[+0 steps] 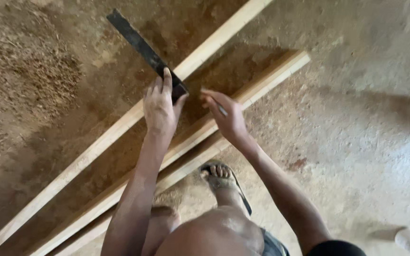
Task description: The person kneels on a dusty floor among wooden strips, holding an L-shaped square against each strip and drawing pencil marks along its edge. They reposition the square repeatedly to mark multiple strips one after another.
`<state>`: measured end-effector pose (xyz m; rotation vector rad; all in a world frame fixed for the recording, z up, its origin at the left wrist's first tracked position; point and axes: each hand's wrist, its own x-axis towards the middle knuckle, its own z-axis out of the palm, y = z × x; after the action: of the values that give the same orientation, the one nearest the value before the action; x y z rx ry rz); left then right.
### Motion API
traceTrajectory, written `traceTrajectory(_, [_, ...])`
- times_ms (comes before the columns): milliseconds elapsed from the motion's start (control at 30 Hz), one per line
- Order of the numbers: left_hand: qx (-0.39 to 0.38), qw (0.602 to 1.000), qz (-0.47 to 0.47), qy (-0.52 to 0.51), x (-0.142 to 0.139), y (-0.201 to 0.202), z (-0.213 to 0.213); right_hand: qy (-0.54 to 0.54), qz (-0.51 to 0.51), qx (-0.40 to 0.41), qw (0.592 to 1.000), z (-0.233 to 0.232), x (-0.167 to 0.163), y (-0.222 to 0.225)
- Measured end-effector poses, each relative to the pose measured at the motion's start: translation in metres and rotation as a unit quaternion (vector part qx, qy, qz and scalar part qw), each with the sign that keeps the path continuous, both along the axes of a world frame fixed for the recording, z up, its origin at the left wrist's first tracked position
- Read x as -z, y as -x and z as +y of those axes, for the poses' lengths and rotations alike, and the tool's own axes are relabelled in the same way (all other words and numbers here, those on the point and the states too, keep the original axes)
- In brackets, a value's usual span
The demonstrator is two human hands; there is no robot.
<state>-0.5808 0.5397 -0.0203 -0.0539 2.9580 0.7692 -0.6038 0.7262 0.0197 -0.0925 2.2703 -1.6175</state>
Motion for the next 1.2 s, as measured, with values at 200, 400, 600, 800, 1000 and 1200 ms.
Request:
traceTrajectory(200, [-0.016,1.0,-0.009,-0.018,-0.005,0.002,0.004,0.102,-0.137,0.102,0.98,-0.055,0.003,0.019])
traceTrajectory(400, [0.0,1.0,-0.004,-0.024,-0.008,0.017,0.017,0.157,-0.117,0.161,0.967,-0.049,0.002,0.03])
traceTrajectory(600, [-0.011,0.998,-0.016,-0.064,-0.008,0.043,0.041,0.164,-0.122,0.157,0.966,-0.028,0.004,0.051])
traceTrajectory(800, [-0.011,0.998,0.023,-0.055,-0.007,0.046,0.045,0.169,-0.11,0.145,0.969,-0.024,0.0,0.058])
traceTrajectory(1000, [-0.018,0.997,-0.006,-0.069,-0.001,0.046,0.047,0.125,-0.085,0.118,0.981,-0.021,0.0,0.059])
traceTrajectory(1200, [-0.025,0.997,-0.01,-0.069,0.002,0.045,0.048,0.194,-0.154,0.131,0.96,-0.02,0.004,0.061])
